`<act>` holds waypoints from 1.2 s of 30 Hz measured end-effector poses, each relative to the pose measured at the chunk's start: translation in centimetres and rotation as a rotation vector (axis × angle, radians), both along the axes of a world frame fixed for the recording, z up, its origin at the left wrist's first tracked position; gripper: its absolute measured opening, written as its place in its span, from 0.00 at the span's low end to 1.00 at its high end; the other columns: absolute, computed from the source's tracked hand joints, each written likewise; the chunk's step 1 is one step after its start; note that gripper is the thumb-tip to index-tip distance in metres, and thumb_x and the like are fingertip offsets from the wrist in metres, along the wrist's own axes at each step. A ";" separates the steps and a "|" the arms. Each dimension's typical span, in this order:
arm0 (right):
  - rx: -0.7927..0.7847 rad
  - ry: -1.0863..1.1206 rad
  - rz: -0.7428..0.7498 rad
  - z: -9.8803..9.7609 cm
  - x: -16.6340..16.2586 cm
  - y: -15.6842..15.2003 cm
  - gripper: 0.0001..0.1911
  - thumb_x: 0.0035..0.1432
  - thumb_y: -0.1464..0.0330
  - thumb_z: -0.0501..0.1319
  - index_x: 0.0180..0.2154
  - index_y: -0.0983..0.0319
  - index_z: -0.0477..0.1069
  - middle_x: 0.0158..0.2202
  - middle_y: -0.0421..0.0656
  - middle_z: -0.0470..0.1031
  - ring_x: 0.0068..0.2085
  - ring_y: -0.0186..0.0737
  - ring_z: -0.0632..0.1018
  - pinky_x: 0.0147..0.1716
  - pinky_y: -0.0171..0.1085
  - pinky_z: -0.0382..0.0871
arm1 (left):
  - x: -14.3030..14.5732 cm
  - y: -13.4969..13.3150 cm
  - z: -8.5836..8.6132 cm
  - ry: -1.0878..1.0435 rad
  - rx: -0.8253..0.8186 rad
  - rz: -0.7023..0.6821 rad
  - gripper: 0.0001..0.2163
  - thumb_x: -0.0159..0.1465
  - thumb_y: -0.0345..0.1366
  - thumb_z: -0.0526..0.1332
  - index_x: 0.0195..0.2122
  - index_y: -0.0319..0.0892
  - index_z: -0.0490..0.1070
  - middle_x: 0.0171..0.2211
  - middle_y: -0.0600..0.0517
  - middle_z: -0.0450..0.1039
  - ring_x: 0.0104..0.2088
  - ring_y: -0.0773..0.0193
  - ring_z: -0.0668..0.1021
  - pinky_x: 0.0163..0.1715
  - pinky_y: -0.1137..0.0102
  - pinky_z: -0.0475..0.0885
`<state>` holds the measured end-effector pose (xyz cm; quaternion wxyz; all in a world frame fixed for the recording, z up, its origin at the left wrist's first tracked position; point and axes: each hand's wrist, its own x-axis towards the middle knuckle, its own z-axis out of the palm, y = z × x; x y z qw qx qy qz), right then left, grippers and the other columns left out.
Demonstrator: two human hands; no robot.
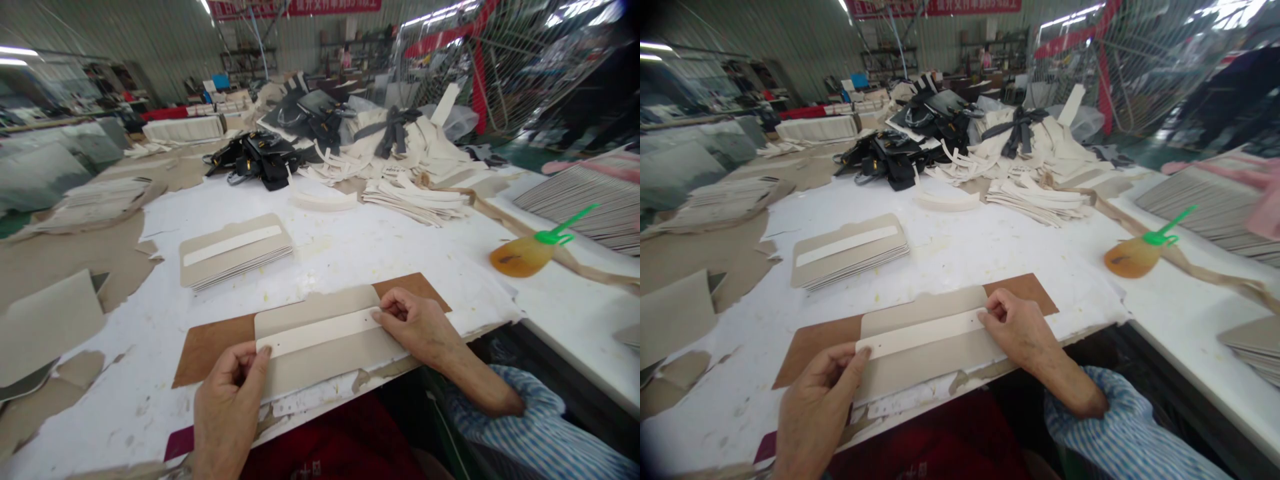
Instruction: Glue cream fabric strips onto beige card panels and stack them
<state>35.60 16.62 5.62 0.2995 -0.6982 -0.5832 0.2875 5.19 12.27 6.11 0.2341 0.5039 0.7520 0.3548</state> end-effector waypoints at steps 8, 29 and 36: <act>0.024 -0.053 0.005 -0.3 -0.1 -0.1 0.15 0.50 0.51 0.55 0.30 0.55 0.69 0.27 0.41 0.78 0.30 0.48 0.79 0.31 0.43 0.66 | -0.6 0.4 -1.0 0.035 -0.011 0.007 0.22 0.59 0.63 0.64 0.38 0.51 0.83 0.30 0.56 0.83 0.33 0.55 0.82 0.32 0.67 0.73; 0.028 -0.321 0.120 -0.8 -0.4 -0.5 0.08 0.61 0.62 0.56 0.29 0.55 0.65 0.23 0.39 0.71 0.26 0.45 0.73 0.29 0.40 0.54 | -0.2 0.3 -0.4 0.045 0.006 -0.083 0.18 0.64 0.56 0.63 0.39 0.48 0.81 0.29 0.56 0.81 0.31 0.58 0.81 0.32 0.67 0.73; -0.042 -0.357 0.094 -1.6 -0.2 -0.5 0.16 0.55 0.51 0.51 0.29 0.53 0.68 0.22 0.42 0.74 0.27 0.52 0.77 0.28 0.43 0.58 | 0.1 -1.2 0.5 0.061 0.525 -0.368 0.08 0.69 0.32 0.63 0.31 0.45 0.74 0.26 0.57 0.72 0.27 0.70 0.74 0.27 0.76 0.67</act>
